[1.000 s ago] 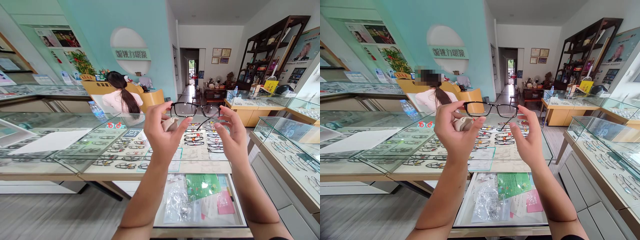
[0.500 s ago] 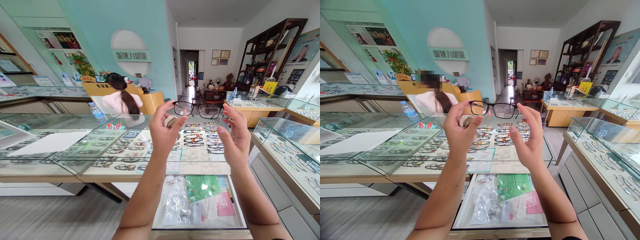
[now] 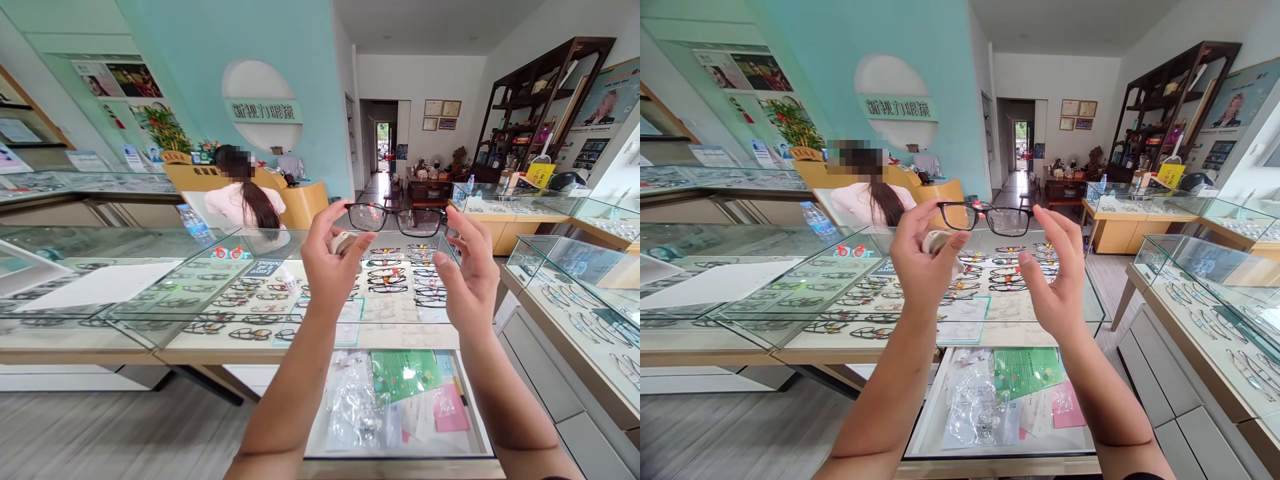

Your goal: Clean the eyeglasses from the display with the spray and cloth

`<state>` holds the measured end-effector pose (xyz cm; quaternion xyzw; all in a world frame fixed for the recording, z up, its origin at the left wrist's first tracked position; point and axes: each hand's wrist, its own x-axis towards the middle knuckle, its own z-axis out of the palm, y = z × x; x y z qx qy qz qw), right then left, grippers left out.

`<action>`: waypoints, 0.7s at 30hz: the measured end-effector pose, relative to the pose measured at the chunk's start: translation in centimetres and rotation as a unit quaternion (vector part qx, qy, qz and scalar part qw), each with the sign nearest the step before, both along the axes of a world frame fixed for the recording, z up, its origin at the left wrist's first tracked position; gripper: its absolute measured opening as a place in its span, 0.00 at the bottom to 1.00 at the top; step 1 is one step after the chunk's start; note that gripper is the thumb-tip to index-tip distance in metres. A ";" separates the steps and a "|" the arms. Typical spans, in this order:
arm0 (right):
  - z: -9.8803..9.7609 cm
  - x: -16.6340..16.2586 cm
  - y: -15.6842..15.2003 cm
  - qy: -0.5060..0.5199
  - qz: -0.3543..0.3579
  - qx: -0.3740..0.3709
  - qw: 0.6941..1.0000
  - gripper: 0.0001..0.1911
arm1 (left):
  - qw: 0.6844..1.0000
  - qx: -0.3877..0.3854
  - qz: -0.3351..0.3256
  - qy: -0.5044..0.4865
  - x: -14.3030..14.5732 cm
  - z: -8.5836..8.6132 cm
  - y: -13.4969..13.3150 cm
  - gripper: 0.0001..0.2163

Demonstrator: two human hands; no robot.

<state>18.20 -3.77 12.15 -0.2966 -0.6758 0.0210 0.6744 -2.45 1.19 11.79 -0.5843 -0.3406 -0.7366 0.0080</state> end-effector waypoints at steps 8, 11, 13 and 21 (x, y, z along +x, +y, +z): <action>0.1 -0.1 -0.1 0.014 0.012 -0.012 1.000 0.25 | 1.000 0.009 0.001 0.012 0.4 -0.2 0.1 0.30; -0.2 0.0 0.4 0.062 0.037 -0.037 0.997 0.25 | 0.999 0.041 0.023 0.009 0.9 -0.5 -0.2 0.29; -0.4 0.1 0.9 0.097 0.053 -0.058 0.992 0.25 | 0.997 0.063 0.047 0.029 1.2 -0.6 -0.5 0.28; -0.7 0.4 2.0 0.197 0.105 -0.139 0.965 0.19 | 0.979 0.139 0.113 0.094 1.5 -0.2 -1.1 0.26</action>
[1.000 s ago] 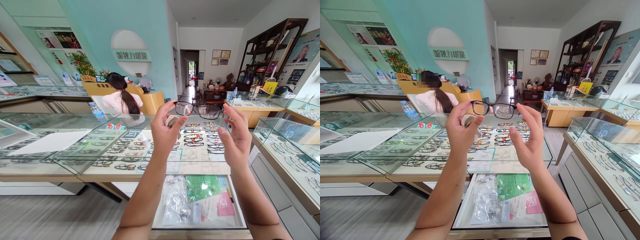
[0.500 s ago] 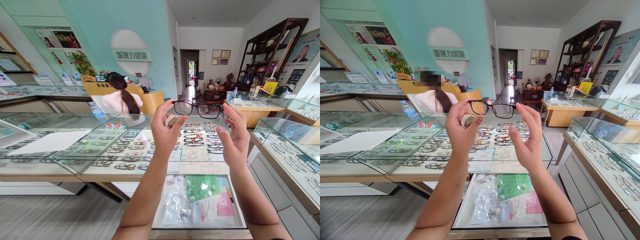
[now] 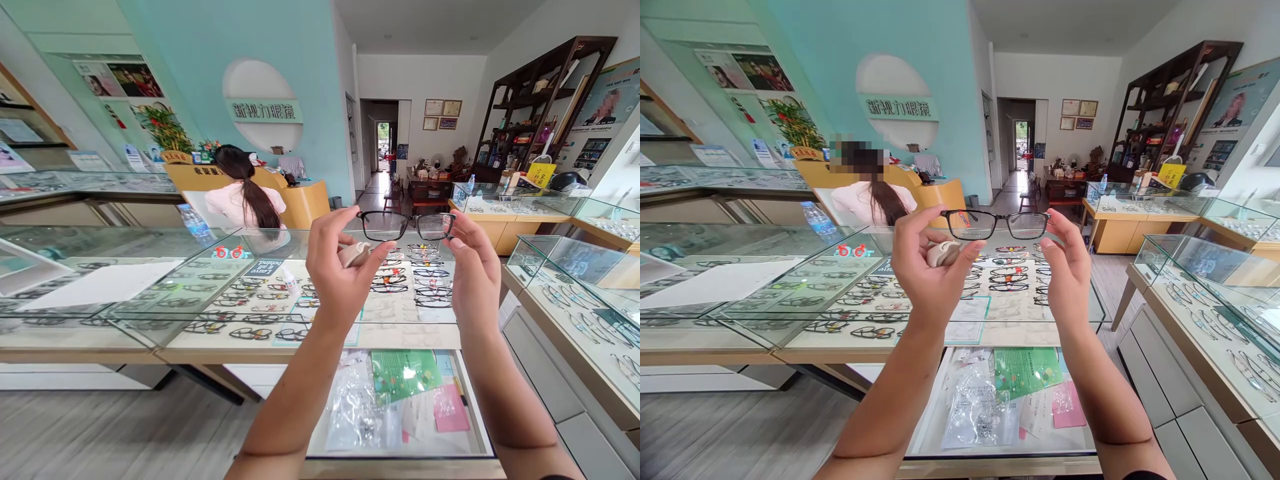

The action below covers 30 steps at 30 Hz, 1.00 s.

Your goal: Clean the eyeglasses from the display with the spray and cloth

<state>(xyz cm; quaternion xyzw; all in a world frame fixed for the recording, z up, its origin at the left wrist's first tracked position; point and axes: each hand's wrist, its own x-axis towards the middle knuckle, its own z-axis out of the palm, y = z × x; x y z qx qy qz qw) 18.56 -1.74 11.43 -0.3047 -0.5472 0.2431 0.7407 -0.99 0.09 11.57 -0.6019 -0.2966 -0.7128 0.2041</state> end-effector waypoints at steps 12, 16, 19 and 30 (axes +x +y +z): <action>0.4 -0.1 -0.4 0.026 -0.038 0.045 0.998 0.14 | 0.996 0.047 -0.076 0.005 -0.1 -0.3 1.0 0.28; 0.4 0.0 -0.3 0.031 -0.039 0.048 0.998 0.13 | 0.995 0.057 -0.087 0.007 -0.2 -0.3 1.2 0.28; 0.5 0.1 -0.4 0.046 -0.032 0.043 0.998 0.11 | 0.994 0.055 -0.091 0.014 -0.3 -0.3 1.4 0.28; 1.2 -0.1 -0.7 0.094 0.010 0.037 0.995 0.08 | 0.995 0.043 -0.078 0.034 -0.5 -0.3 1.3 0.28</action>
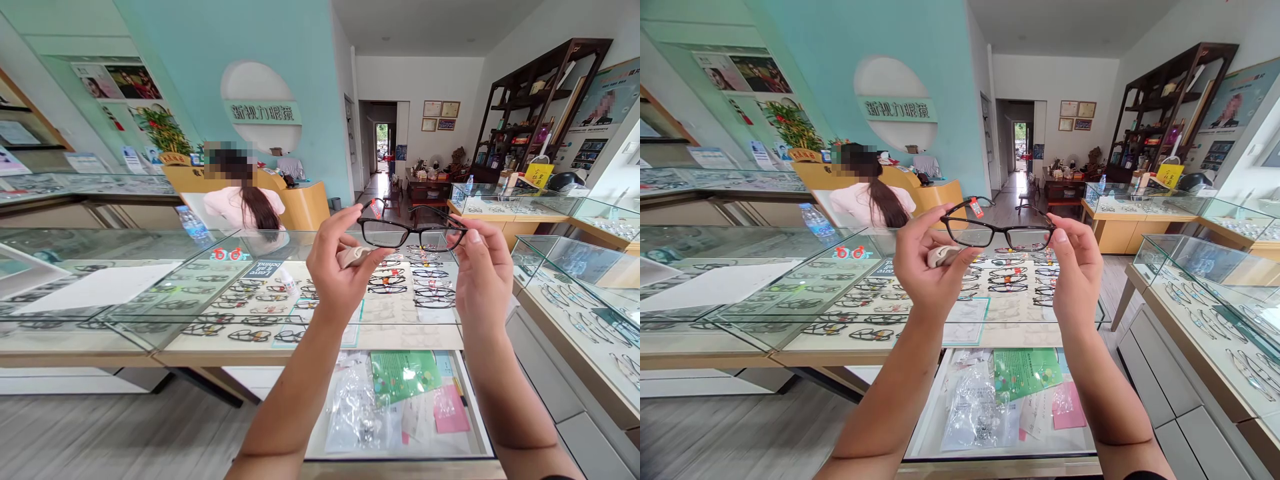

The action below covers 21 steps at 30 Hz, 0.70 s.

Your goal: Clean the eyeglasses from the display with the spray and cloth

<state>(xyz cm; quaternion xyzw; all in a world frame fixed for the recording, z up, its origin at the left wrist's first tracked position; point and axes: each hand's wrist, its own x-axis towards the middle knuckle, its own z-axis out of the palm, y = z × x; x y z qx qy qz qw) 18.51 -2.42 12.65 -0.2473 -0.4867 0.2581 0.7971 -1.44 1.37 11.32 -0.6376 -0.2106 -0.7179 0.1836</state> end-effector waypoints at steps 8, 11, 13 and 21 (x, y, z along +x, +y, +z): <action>0.2 0.1 -0.1 -0.021 0.007 0.000 1.000 0.09 | 1.000 -0.002 -0.005 -0.012 0.1 0.0 -0.2 0.29; 0.1 0.1 0.0 -0.025 0.009 0.000 1.000 0.09 | 1.000 -0.018 -0.024 -0.010 0.1 -0.1 -0.2 0.29; 0.0 0.1 0.1 -0.023 0.014 0.003 1.000 0.09 | 0.999 -0.031 -0.038 -0.010 0.1 -0.2 -0.2 0.29; -0.3 0.5 0.3 -0.038 0.030 0.001 0.999 0.10 | 0.997 -0.064 -0.046 -0.019 0.2 -0.4 -0.3 0.28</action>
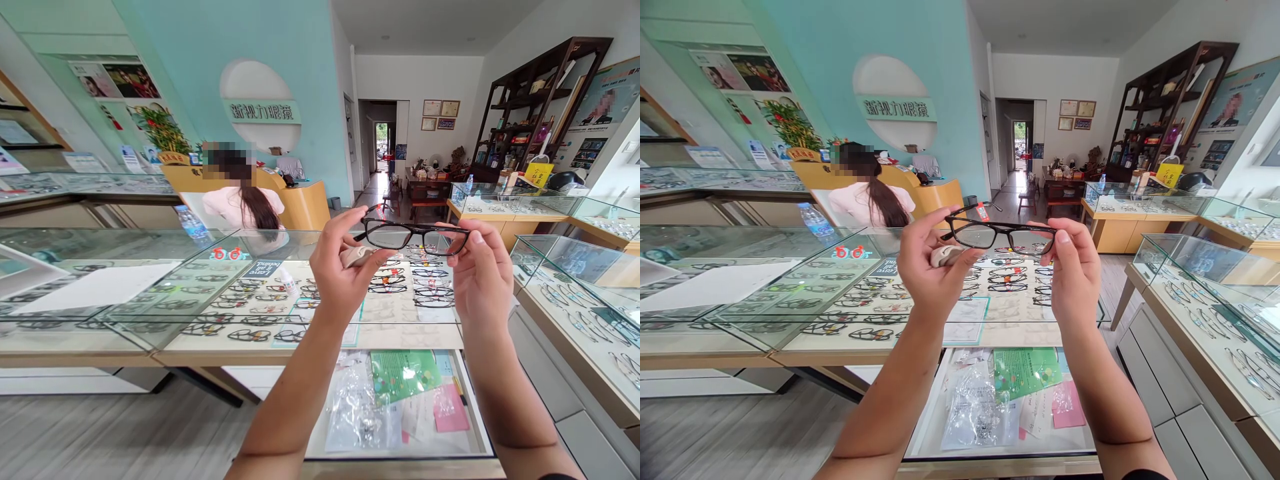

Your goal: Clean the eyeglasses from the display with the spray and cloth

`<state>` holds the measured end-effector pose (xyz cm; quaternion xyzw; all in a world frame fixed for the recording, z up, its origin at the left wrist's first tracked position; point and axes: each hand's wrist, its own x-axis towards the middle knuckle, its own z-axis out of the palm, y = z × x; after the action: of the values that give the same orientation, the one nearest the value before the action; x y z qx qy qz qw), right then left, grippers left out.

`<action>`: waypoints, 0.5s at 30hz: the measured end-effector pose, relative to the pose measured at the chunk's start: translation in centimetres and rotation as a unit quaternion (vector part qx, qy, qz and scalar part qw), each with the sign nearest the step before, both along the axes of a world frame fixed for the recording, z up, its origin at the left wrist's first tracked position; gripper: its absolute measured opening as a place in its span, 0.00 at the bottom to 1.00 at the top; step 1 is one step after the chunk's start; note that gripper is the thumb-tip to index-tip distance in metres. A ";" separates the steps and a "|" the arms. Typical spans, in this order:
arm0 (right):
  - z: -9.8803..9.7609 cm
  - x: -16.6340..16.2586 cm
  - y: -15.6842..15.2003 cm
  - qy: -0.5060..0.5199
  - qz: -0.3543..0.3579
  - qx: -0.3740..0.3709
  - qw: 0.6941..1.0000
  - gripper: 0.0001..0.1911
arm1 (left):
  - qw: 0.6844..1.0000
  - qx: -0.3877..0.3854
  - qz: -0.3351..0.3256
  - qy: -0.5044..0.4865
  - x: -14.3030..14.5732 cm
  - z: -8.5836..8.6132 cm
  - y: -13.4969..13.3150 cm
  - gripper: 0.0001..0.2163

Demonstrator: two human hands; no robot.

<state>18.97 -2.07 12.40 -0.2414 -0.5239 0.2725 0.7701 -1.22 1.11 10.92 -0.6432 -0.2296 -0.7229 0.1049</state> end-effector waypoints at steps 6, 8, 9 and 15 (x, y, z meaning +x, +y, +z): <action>0.2 0.1 -0.1 0.020 0.001 -0.010 1.000 0.09 | 0.998 -0.040 -0.044 0.013 0.1 0.5 -0.4 0.28; 0.3 -0.1 -0.3 0.025 -0.004 -0.007 1.000 0.08 | 0.996 -0.062 -0.069 0.002 0.1 0.7 -0.6 0.26; 0.4 -0.1 -0.3 0.021 -0.009 -0.005 1.000 0.08 | 0.994 -0.073 -0.080 -0.006 0.1 0.8 -0.7 0.26; 0.4 -0.3 -0.6 -0.008 -0.032 -0.003 0.999 0.08 | 0.984 -0.108 -0.142 -0.031 0.1 1.1 -1.2 0.26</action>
<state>18.71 -2.63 12.81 -0.2627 -0.5209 0.2471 0.7737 -1.16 -0.10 12.06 -0.6544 -0.2156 -0.7208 -0.0758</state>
